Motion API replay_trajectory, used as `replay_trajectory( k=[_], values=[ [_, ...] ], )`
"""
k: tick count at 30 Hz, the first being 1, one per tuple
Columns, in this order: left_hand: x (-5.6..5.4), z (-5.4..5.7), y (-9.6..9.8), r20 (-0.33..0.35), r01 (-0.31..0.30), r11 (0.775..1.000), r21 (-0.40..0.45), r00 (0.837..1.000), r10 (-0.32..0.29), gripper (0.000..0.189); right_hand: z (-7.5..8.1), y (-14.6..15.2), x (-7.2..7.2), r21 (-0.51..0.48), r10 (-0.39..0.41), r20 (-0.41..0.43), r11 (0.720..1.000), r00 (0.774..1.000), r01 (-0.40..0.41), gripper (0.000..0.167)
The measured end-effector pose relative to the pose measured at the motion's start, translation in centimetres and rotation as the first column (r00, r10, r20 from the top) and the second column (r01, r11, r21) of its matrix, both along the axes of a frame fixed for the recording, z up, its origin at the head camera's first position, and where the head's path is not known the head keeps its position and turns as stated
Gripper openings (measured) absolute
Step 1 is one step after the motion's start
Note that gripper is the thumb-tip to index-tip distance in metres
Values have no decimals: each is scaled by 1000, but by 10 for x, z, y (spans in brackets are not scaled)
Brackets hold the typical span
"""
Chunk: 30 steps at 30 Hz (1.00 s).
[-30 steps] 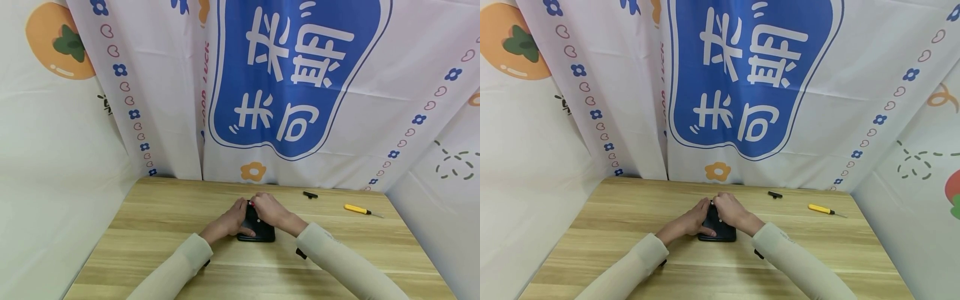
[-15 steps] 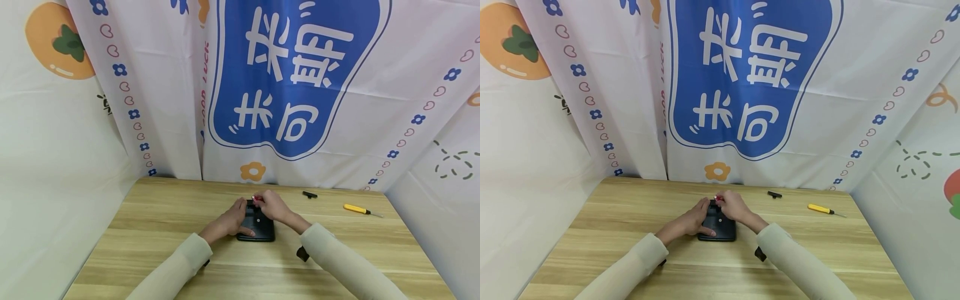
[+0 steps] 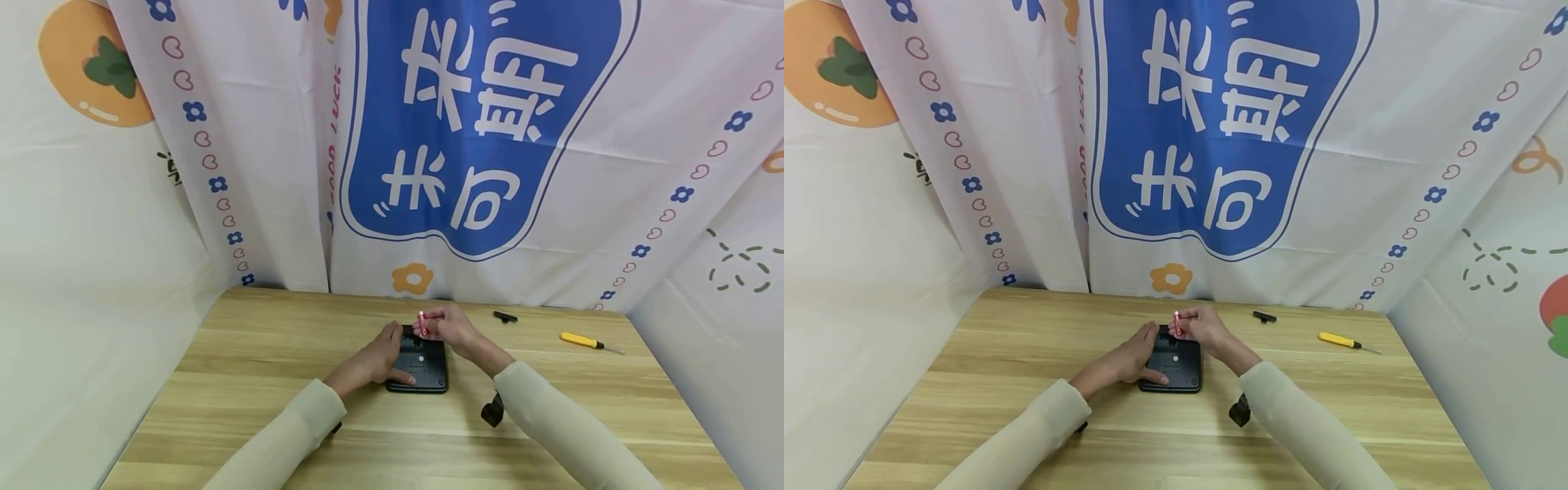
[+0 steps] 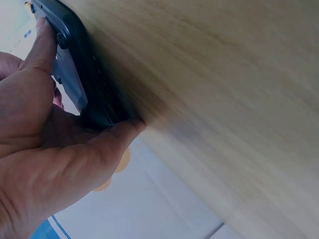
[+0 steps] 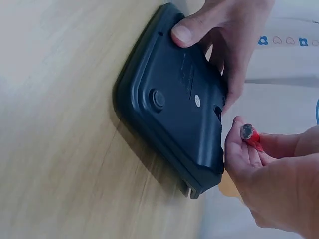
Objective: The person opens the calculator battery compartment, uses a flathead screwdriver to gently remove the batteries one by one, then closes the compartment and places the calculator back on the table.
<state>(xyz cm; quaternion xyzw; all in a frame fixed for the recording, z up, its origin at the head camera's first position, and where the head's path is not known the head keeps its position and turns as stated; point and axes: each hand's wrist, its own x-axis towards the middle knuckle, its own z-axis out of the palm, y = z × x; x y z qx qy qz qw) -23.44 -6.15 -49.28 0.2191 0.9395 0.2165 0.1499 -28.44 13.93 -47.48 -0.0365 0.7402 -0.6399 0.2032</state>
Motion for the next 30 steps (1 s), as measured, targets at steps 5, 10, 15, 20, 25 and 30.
replay_trajectory(
  k=[5, 10, 15, 20, 25, 30],
  values=[
    [0, -1, 0, -4, -4, 1000, 8, 1000, 4, 114, -2, 2, -2, -80, -6, 97, 997, 995, 13, 36],
    [1, -1, 0, 2, -10, 1000, 27, 1000, 10, 115, -2, 3, -2, -131, -20, 161, 990, 987, 42, 36],
    [0, -1, -1, -7, -8, 999, 33, 1000, 8, 114, 1, 5, -4, -185, -20, 219, 981, 976, 61, 40],
    [0, -1, -1, -16, -5, 999, 32, 1000, 6, 114, 2, 9, -5, -218, -18, 253, 973, 967, 75, 42],
    [1, -1, -1, -11, -7, 999, 31, 1000, 8, 115, 2, 12, -4, -233, -11, 267, 970, 964, 75, 43],
    [1, -1, 0, -8, -7, 1000, 22, 1000, 7, 115, 1, 16, -2, -243, -17, 263, 966, 965, 84, 43]
  ],
)
